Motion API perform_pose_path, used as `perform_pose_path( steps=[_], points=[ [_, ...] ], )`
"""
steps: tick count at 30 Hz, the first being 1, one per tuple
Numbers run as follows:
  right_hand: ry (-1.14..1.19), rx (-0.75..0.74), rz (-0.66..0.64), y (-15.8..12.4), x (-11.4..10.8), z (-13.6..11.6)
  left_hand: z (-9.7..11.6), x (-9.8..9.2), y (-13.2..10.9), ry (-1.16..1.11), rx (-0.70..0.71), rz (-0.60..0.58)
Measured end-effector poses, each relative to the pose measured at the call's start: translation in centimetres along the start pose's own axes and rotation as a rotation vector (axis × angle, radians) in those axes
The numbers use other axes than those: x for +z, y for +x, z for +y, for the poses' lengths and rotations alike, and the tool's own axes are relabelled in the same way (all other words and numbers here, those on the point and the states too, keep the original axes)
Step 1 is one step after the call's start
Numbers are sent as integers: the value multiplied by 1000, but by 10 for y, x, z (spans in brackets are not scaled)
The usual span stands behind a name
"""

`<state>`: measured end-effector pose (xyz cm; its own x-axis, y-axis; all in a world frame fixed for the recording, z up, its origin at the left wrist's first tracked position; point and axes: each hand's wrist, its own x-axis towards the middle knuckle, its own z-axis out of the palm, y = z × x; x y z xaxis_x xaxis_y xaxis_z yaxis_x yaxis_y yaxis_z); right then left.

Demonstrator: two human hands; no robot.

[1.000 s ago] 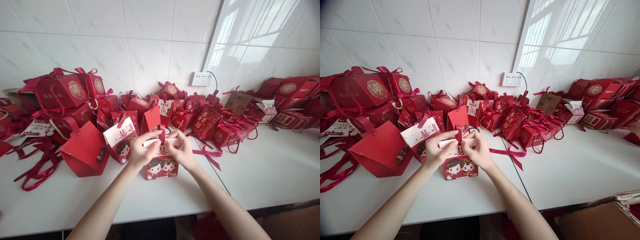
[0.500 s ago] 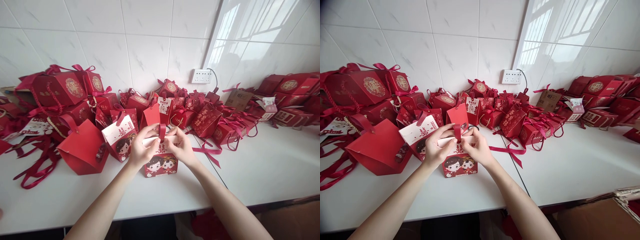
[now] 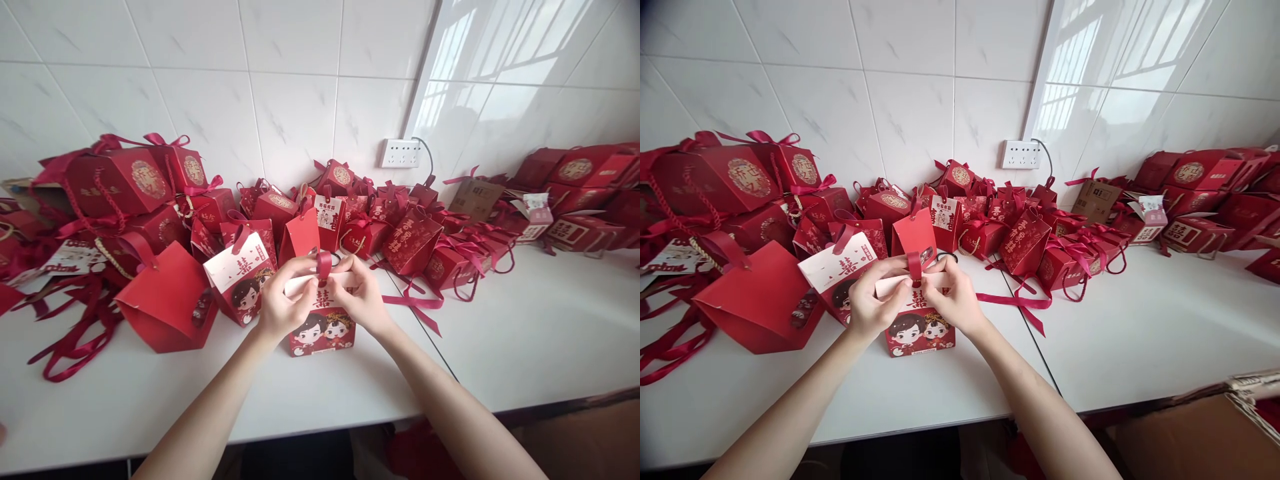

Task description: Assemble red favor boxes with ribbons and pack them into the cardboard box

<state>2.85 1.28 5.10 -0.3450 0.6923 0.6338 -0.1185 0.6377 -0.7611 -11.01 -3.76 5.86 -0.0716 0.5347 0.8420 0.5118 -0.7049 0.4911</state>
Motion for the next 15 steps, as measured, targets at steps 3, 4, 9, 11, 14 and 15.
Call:
perform_pose_path(
  steps=[3, 4, 9, 11, 14, 15],
  points=[
    [-30, -22, 6, 0, 0, 0, -1, 0, 0, 22, 36, -8],
    [-38, -29, 7, 1, 0, -1, -1, 0, 0, 57, 63, -25],
    [-61, -59, 1, 1, -2, -2, 0, 0, 2, 167, 105, -8],
    [-59, -62, -1, 1, -2, -2, -1, 1, 3, 151, 86, -10],
    [-54, -73, -1, 1, -2, -3, -1, 1, 2, 112, 39, -10],
    [-51, -78, -2, 1, -2, -3, -1, 2, 2, 98, 20, -10]
  ],
)
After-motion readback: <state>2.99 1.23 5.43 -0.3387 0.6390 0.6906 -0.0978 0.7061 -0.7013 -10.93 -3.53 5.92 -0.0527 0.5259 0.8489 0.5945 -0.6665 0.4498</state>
